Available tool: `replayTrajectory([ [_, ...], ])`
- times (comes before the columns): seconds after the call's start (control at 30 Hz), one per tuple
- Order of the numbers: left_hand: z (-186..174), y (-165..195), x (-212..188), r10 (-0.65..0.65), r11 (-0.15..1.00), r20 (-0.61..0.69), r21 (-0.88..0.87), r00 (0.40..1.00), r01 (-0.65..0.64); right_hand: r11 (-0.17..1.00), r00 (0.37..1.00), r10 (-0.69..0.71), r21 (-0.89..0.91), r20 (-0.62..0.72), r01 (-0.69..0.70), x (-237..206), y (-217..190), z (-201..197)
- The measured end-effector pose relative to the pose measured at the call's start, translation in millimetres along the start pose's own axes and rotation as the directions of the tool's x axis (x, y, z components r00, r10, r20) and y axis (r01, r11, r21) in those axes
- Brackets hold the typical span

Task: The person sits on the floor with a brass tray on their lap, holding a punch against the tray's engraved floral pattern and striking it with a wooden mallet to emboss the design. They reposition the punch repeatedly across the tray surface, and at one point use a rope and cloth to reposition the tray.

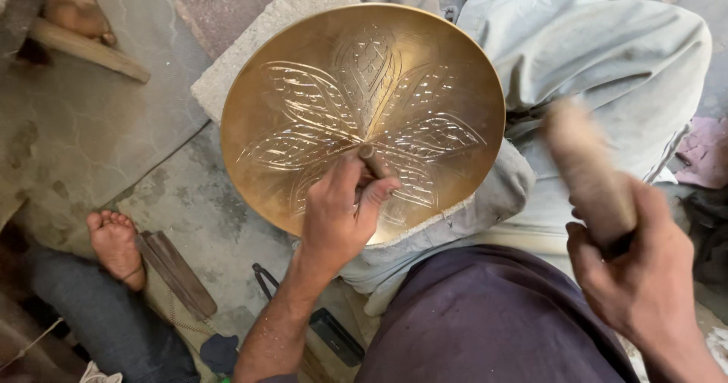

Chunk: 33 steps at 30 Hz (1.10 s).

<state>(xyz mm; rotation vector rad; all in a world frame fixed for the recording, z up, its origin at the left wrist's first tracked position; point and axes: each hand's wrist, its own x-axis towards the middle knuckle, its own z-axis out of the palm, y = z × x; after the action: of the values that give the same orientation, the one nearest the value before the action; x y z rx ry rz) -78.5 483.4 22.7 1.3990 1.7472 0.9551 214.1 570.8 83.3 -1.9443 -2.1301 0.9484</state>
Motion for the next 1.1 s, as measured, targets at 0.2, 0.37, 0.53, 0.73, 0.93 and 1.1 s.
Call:
replayTrajectory([
  [0.2,4.6,-0.3,6.7,0.107,0.985,0.094,0.123,0.990,-0.118,0.951,0.953,-0.271,-0.190,-0.133,0.244,9.6,5.9,9.5],
  [0.37,4.5,5.0,12.5,0.129,0.964,0.161,0.210,0.979,-0.162,0.961,0.966,-0.250,-0.140,-0.060,0.240,19.3,0.0,10.6],
  [0.53,3.7,8.2,12.3,0.154,0.954,0.156,0.232,0.976,-0.188,0.862,0.992,-0.127,0.492,-0.026,0.123,20.9,-8.0,12.4],
  [0.73,6.0,13.3,13.2,0.112,0.968,0.149,0.209,0.982,-0.142,0.906,0.917,-0.397,-0.171,-0.034,0.386,35.3,-6.0,14.9],
  [0.93,6.5,11.9,17.8,0.132,0.960,0.164,0.226,0.978,-0.167,0.935,0.937,-0.348,0.071,0.008,0.347,42.2,3.3,16.5],
  [1.1,5.4,14.3,14.7,0.102,0.960,0.181,0.241,0.978,-0.145,0.897,0.921,-0.390,-0.229,-0.002,0.379,38.8,1.9,14.6],
])
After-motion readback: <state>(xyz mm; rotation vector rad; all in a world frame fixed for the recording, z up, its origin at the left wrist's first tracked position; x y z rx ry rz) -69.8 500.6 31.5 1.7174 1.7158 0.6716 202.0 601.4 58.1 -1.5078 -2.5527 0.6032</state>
